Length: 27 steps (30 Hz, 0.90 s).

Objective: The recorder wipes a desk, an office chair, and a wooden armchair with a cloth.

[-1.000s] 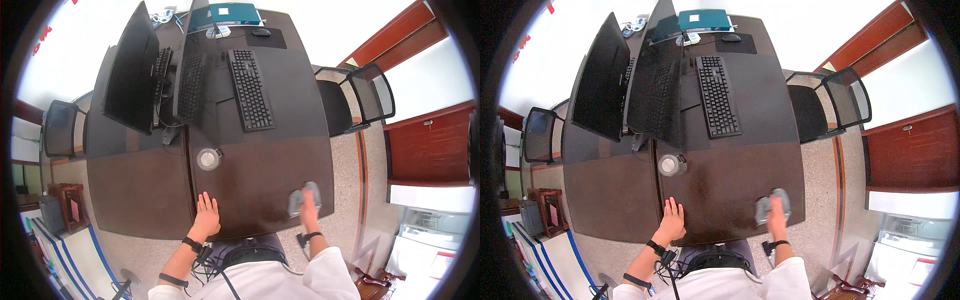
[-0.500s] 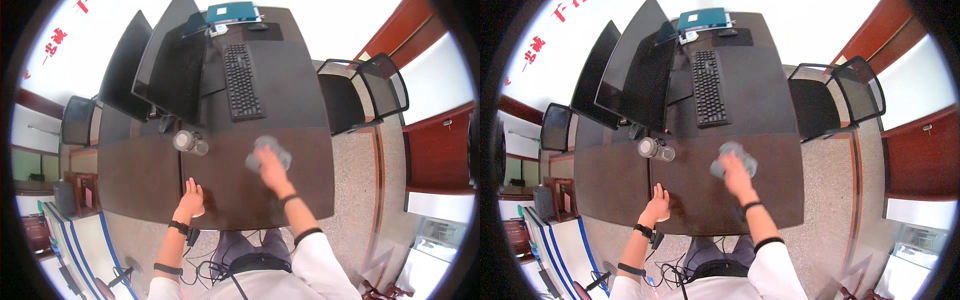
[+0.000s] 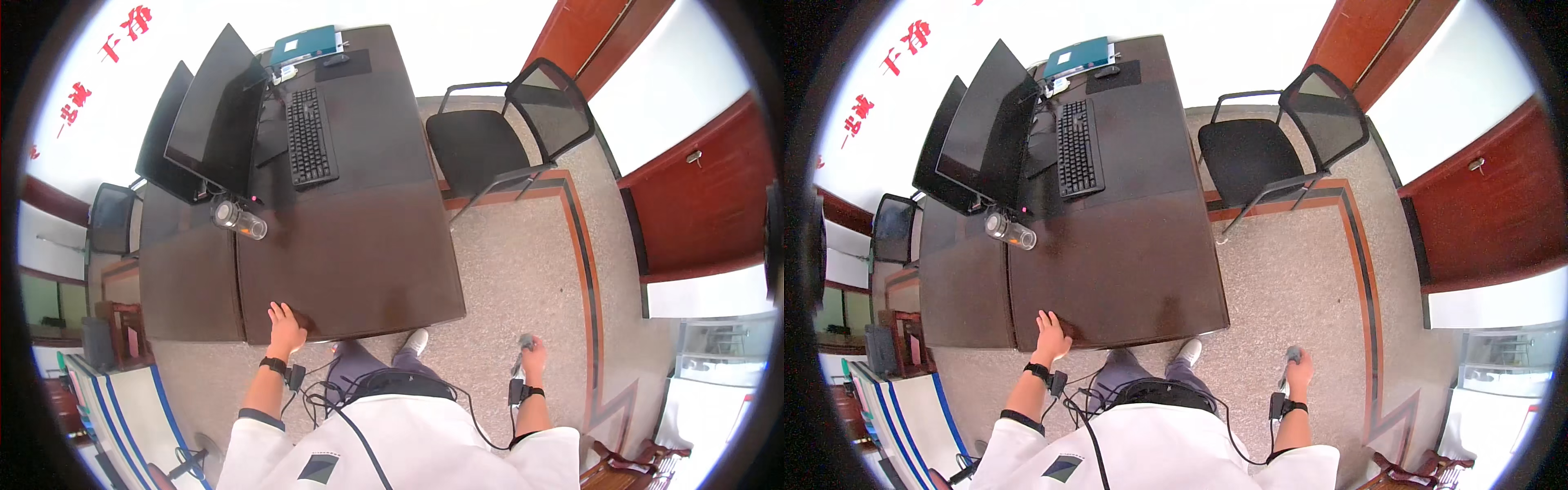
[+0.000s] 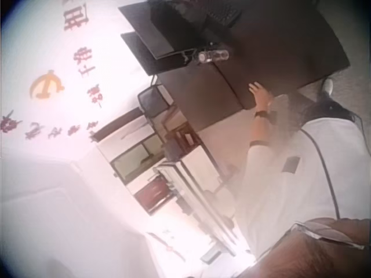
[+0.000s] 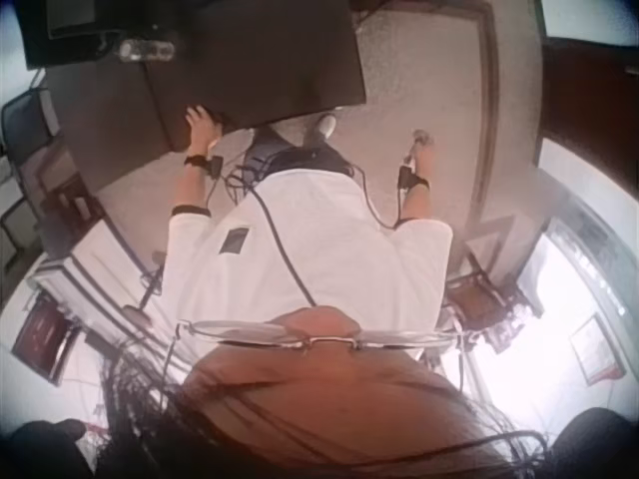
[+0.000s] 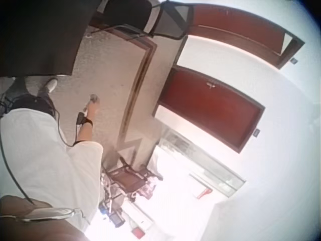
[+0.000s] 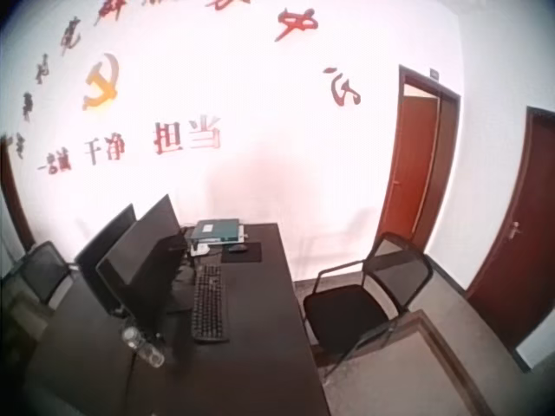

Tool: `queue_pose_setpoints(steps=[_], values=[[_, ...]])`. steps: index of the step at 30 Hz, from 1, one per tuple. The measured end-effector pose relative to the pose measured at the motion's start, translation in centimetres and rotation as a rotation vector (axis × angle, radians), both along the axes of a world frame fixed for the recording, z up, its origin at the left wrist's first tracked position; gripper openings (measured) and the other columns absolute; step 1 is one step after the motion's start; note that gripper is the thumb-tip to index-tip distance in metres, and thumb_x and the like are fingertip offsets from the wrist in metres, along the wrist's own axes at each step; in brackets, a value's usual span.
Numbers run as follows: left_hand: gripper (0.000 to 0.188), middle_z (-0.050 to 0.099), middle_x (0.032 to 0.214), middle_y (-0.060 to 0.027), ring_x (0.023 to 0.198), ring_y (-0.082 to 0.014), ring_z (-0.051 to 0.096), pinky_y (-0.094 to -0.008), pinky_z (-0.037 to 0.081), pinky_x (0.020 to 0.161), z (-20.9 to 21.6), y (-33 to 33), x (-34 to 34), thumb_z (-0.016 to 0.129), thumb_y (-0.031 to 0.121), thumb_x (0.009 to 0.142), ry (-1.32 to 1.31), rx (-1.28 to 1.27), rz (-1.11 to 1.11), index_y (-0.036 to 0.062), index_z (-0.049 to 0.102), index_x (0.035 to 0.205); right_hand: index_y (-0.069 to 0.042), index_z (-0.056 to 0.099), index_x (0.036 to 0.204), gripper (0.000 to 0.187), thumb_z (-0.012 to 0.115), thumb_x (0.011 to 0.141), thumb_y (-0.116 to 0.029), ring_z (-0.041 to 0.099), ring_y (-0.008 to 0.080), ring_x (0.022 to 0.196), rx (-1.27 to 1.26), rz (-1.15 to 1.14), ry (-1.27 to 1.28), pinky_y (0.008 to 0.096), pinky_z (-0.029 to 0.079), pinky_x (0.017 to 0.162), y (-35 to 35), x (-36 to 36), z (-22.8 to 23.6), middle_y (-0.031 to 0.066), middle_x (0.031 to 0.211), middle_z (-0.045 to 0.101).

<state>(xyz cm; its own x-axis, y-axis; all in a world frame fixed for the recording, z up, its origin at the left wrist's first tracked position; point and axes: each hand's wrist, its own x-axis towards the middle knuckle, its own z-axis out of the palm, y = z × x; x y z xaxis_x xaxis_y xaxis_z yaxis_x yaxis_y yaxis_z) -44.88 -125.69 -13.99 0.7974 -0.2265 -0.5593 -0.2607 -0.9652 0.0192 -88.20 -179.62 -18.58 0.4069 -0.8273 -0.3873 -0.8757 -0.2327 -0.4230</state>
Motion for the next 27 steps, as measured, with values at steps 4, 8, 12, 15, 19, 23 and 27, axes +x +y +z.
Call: queue_pose_setpoints(steps=[4,8,12,15,19,23,27], values=[[0.109,0.012,0.16,-0.0441,0.149,-0.0602,0.019,-0.0577,0.028,0.122,1.1,-2.6,0.5,0.081,0.029,0.079,-0.045,-0.091,0.097,-0.0054,0.016,0.16,-0.008,0.053,0.144,0.061,0.071,0.085,-0.017,0.064,0.035,0.121,0.137,-0.031,-0.263,0.0417,0.05,0.103,1.8,8.2,5.7,0.0209,0.132,0.066],[0.128,0.015,0.159,-0.0456,0.149,-0.0585,0.02,-0.0563,0.032,0.121,2.6,-6.4,4.1,0.094,0.035,0.067,-0.104,-0.066,0.023,-0.0002,0.015,0.162,-0.01,0.049,0.147,0.06,0.065,0.089,-0.007,0.059,0.0414,0.128,0.104,0.381,-0.35,0.0453,0.049,0.106,5.5,17.3,4.9,0.0208,0.14,0.061],[0.134,0.012,0.16,-0.0456,0.15,-0.0575,0.021,-0.0551,0.03,0.122,1.6,-5.5,6.2,0.096,0.037,0.065,0.056,0.036,-0.053,-0.0003,0.012,0.162,-0.011,0.049,0.148,0.059,0.057,0.09,0.0,0.043,0.0377,0.145,0.025,0.848,-0.21,0.0473,0.042,0.114,11.6,23.4,4.3,0.017,0.151,0.051],[0.132,0.012,0.159,-0.0465,0.15,-0.058,0.02,-0.0543,0.029,0.123,0.9,-5.7,5.9,0.096,0.034,0.066,0.028,0.01,-0.063,-0.0018,0.011,0.162,-0.013,0.048,0.151,0.066,0.049,0.089,0.008,0.036,0.0378,0.149,0.023,0.85,-0.364,0.047,0.034,0.122,10.9,27.0,3.3,0.0181,0.153,0.05],[0.13,0.012,0.158,-0.0477,0.149,-0.0592,0.019,-0.0538,0.028,0.123,1.4,-6.1,6.3,0.095,0.031,0.067,0.046,0.041,-0.042,-0.0036,0.012,0.161,-0.011,0.048,0.152,0.063,0.048,0.091,0.008,0.036,0.0396,0.149,-0.037,0.924,-0.428,0.0495,0.028,0.124,6.7,34.2,2.0,0.0202,0.153,0.049],[0.128,0.012,0.156,-0.05,0.148,-0.0617,0.02,-0.0547,0.028,0.123,1.5,-5.9,6.1,0.095,0.029,0.066,0.019,0.006,-0.065,-0.0068,0.015,0.16,-0.009,0.046,0.153,0.063,0.049,0.092,0.007,0.036,0.0413,0.149,-0.104,0.982,-0.401,0.0507,0.027,0.124,4.4,44.2,2.0,0.0229,0.154,0.047],[0.127,0.012,0.155,-0.0512,0.147,-0.0633,0.02,-0.056,0.028,0.123,1.4,-6.4,6.2,0.095,0.028,0.065,-0.01,-0.018,-0.075,-0.0093,0.017,0.158,-0.007,0.042,0.154,0.063,0.049,0.093,0.005,0.035,0.0423,0.149,-0.231,0.977,-0.416,0.0521,0.027,0.124,5.3,54.2,0.8,0.0233,0.154,0.046]])
